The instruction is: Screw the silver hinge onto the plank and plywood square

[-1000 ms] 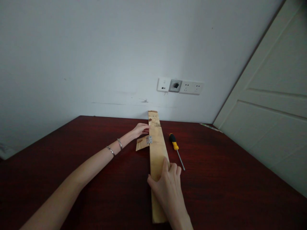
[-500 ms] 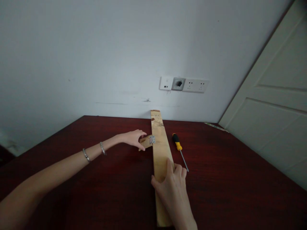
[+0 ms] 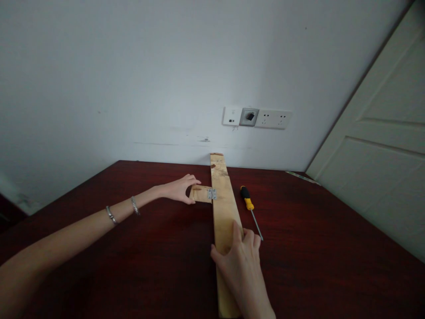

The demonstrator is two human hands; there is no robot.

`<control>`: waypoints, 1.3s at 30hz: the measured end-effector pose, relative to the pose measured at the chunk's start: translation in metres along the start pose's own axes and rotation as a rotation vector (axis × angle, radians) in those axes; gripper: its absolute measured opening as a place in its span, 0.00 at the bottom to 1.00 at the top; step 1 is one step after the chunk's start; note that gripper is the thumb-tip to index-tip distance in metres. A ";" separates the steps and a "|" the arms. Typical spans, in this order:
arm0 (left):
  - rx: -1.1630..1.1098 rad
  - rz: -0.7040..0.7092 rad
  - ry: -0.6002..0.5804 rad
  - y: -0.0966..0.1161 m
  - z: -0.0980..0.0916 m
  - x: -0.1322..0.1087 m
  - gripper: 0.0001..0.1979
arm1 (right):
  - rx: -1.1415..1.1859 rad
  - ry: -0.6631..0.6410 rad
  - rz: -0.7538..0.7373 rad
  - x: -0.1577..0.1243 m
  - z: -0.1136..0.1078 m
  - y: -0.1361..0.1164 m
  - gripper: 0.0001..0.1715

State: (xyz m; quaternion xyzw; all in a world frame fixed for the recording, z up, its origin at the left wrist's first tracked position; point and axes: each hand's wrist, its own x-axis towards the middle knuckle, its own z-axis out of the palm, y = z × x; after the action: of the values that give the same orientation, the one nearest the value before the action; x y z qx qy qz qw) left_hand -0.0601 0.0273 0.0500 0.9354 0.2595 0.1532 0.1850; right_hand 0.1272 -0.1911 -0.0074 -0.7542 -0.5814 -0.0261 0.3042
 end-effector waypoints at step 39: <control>0.049 0.097 0.008 0.060 -0.007 0.057 0.48 | -0.006 0.067 -0.042 -0.001 0.004 0.003 0.32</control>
State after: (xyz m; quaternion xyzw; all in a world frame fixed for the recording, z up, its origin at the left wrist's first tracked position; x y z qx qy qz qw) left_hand 0.0097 0.0120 0.0926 0.9505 0.2184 0.1592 0.1532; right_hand 0.1278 -0.1901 -0.0124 -0.7415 -0.5864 -0.0595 0.3206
